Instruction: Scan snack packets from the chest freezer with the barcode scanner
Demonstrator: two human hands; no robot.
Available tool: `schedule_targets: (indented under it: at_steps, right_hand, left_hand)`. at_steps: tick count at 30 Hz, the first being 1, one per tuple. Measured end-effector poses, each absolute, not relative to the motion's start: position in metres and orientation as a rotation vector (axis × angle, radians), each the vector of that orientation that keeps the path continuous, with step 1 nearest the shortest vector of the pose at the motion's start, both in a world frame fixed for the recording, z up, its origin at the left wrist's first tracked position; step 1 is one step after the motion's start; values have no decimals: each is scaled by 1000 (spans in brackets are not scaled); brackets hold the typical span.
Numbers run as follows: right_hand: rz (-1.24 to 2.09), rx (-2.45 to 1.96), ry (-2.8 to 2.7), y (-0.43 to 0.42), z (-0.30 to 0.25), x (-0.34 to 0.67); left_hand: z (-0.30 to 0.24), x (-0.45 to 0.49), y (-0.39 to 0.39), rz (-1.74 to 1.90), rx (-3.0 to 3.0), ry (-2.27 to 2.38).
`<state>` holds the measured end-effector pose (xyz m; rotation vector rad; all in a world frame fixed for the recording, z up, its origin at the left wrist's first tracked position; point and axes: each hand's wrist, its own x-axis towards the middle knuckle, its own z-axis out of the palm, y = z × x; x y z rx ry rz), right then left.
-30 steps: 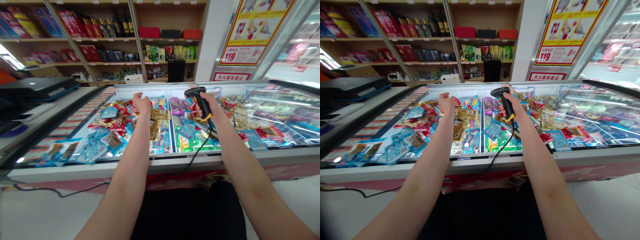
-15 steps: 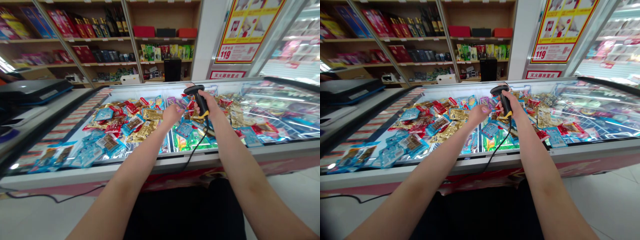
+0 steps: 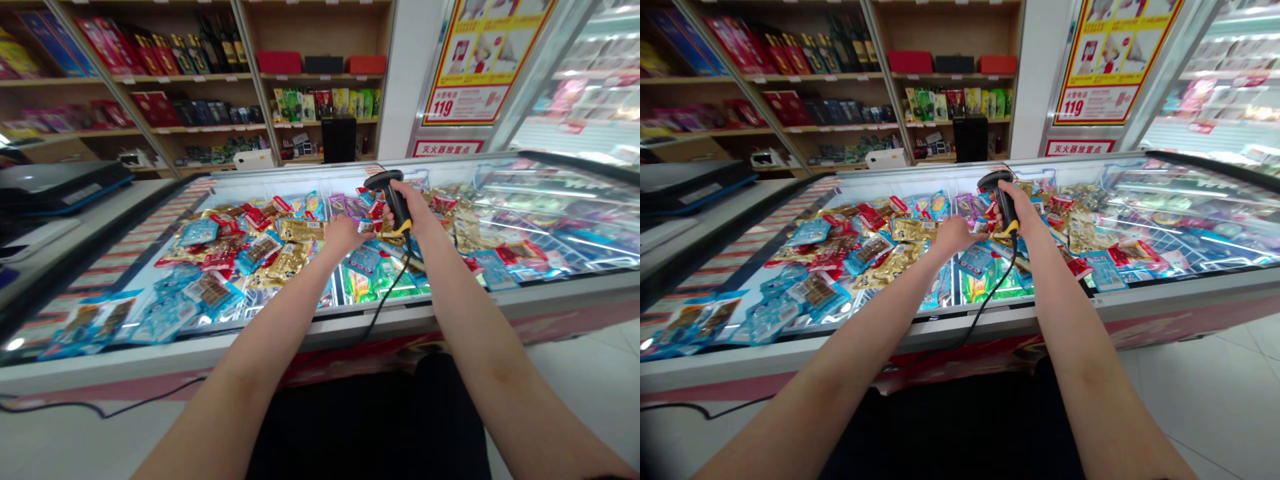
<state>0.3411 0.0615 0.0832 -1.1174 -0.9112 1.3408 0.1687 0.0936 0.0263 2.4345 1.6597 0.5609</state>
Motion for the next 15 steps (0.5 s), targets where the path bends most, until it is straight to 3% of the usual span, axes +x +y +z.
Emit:
schedule_targets:
  at_steps: [15]
  right_hand:
    - [1406,-1091,-967,62,81,340]
  left_hand:
    - [30,144,117,850,2099,1708]
